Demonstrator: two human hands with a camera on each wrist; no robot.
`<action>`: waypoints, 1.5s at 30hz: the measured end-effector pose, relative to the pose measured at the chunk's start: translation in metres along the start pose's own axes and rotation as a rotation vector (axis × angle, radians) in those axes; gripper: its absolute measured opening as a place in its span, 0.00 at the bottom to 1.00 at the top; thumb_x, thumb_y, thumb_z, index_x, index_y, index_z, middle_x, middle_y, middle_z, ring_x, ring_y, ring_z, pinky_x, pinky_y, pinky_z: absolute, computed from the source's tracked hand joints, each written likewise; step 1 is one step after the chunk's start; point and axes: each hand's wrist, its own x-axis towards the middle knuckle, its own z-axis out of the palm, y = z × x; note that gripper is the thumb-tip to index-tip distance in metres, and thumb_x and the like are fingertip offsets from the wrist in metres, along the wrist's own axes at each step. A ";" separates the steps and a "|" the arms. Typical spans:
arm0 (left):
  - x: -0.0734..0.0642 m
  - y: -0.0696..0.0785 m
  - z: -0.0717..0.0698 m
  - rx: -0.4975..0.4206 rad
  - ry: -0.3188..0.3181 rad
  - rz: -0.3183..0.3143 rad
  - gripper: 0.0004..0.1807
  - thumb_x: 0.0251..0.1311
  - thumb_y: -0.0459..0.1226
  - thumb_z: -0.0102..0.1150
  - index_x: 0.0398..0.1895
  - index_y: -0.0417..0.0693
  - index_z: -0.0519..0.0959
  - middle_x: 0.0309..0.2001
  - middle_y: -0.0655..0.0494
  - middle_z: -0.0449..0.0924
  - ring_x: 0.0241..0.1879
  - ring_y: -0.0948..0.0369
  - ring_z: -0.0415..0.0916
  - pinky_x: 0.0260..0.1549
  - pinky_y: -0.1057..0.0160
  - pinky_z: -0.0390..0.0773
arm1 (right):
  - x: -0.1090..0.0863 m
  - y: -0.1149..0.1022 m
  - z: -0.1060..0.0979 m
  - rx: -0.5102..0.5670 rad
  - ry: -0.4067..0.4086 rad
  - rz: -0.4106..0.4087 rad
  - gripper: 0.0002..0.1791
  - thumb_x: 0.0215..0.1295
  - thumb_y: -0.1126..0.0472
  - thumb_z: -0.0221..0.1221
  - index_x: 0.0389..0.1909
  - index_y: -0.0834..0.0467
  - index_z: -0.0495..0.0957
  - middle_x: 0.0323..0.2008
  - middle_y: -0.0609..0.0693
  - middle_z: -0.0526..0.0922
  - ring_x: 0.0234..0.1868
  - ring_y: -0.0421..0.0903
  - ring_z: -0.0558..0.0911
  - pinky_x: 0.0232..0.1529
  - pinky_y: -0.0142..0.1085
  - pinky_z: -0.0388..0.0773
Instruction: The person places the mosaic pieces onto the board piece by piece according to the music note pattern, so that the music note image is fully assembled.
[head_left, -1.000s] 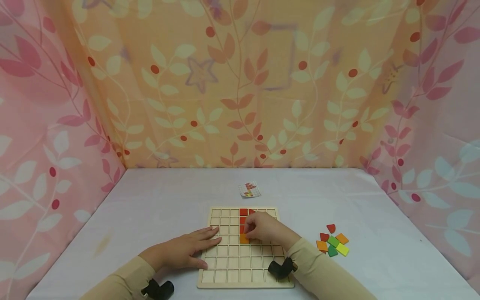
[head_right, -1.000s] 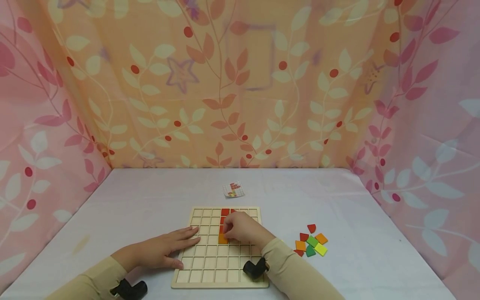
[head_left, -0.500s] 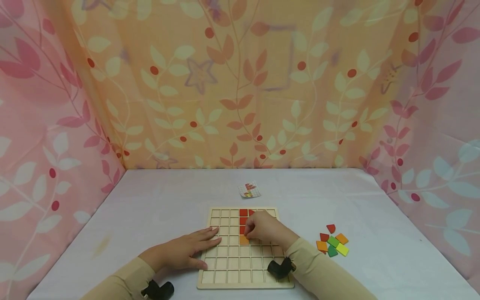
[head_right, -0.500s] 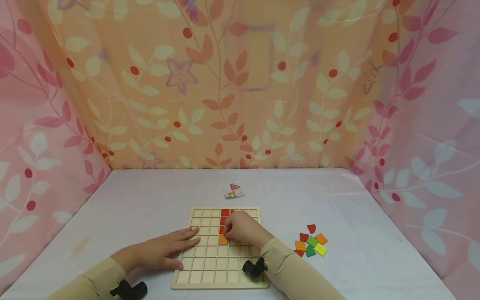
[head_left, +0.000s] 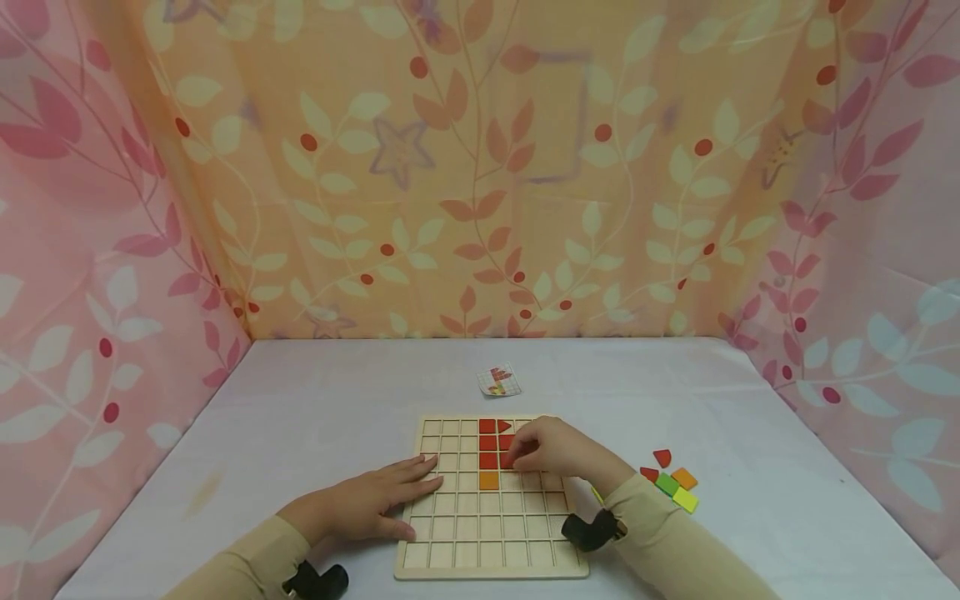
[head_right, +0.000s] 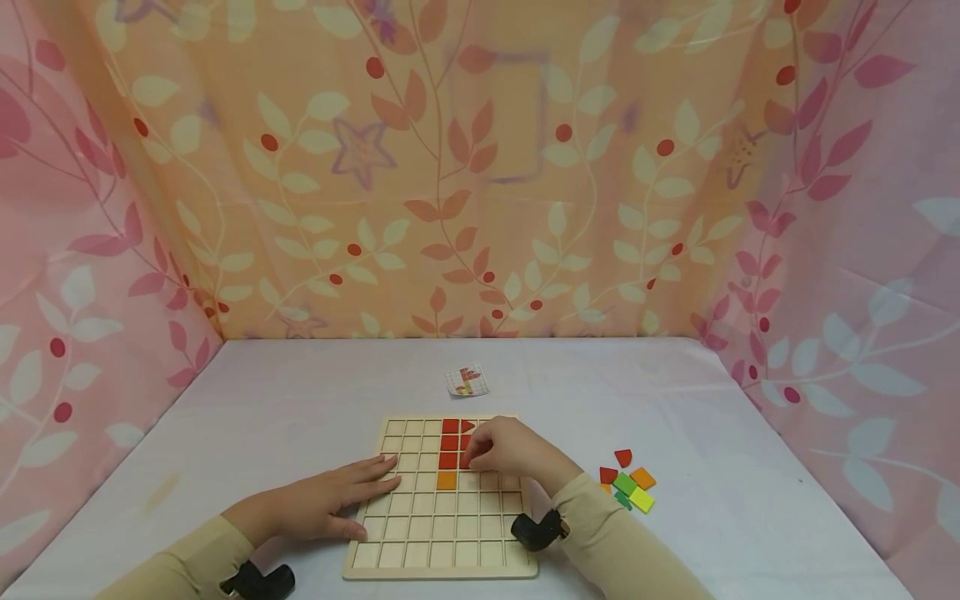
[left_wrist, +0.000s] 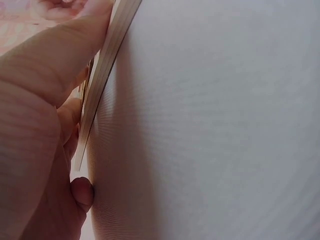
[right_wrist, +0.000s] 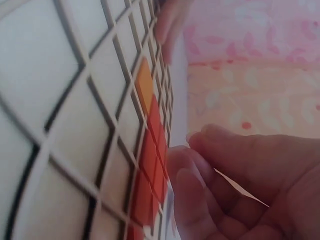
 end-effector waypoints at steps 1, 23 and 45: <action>0.000 0.000 0.000 -0.001 0.000 -0.001 0.41 0.54 0.64 0.46 0.70 0.65 0.51 0.72 0.57 0.42 0.70 0.51 0.40 0.60 0.43 0.54 | -0.003 0.002 -0.004 0.000 0.003 0.010 0.01 0.56 0.62 0.63 0.28 0.54 0.82 0.27 0.39 0.79 0.31 0.40 0.74 0.37 0.37 0.72; 0.000 -0.005 0.003 0.005 -0.004 0.009 0.41 0.55 0.64 0.44 0.71 0.65 0.49 0.72 0.58 0.41 0.71 0.53 0.39 0.61 0.44 0.54 | -0.087 0.071 -0.062 0.144 0.074 0.299 0.06 0.53 0.65 0.63 0.33 0.59 0.80 0.25 0.51 0.76 0.25 0.47 0.73 0.28 0.38 0.74; 0.000 -0.003 0.003 0.004 -0.006 -0.010 0.41 0.54 0.64 0.45 0.71 0.66 0.49 0.73 0.58 0.41 0.71 0.53 0.38 0.61 0.44 0.53 | -0.112 0.098 -0.060 0.047 -0.029 0.288 0.13 0.43 0.63 0.70 0.27 0.55 0.75 0.17 0.47 0.67 0.22 0.44 0.68 0.23 0.31 0.64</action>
